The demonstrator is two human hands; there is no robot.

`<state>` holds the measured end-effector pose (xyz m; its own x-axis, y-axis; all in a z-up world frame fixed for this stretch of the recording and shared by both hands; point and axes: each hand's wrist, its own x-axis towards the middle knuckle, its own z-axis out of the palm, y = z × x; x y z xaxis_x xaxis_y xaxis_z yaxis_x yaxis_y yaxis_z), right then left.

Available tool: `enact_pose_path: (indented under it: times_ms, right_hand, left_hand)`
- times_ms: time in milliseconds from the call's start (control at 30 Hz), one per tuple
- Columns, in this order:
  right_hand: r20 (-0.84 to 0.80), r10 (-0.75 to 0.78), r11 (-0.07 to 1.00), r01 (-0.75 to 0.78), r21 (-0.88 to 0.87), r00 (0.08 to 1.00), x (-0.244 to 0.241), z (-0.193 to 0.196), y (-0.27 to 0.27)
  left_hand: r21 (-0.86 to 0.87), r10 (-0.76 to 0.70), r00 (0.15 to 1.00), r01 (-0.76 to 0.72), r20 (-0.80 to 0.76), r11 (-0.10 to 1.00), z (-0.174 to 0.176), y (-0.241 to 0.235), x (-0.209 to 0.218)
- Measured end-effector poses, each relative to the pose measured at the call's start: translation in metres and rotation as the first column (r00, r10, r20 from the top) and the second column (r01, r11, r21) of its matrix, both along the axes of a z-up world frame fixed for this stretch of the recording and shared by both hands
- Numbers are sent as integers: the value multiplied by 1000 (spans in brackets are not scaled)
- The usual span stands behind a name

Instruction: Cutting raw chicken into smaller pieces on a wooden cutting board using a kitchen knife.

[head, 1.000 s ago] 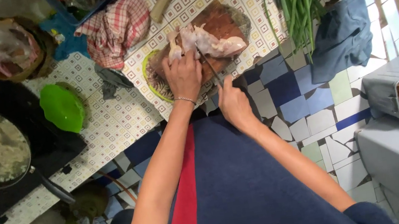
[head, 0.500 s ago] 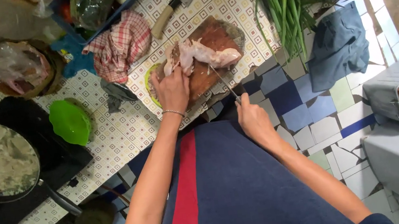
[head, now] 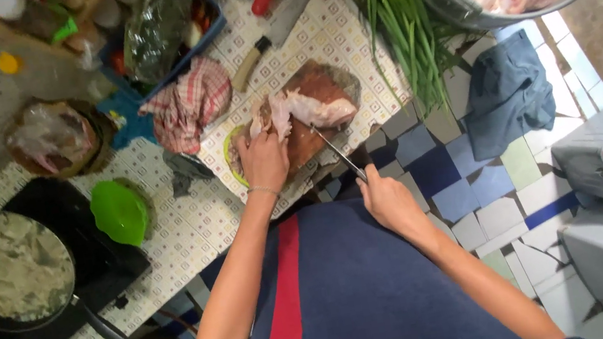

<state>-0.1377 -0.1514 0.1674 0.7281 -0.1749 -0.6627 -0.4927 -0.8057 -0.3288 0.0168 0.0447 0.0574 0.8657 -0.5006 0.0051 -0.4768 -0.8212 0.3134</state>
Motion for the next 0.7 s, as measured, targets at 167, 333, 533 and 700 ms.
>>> enact_pose_path:
  times_ms: [167,333,533,700]
  right_hand:
    - [-32,-50,995,52,90,998,-7,14,-20]
    - [-65,-23,995,29,100,998,-8,24,-39]
    - [-52,17,991,-10,133,998,4,14,-64]
    - [-53,100,982,-90,164,994,19,23,-73]
  left_hand:
    - [-385,-18,975,-71,-223,920,32,2,20]
    - [-420,-116,896,-84,-429,904,89,-5,35]
    - [-303,-294,852,169,-433,938,38,26,36]
    - [68,-243,956,257,-164,964,-36,56,39]
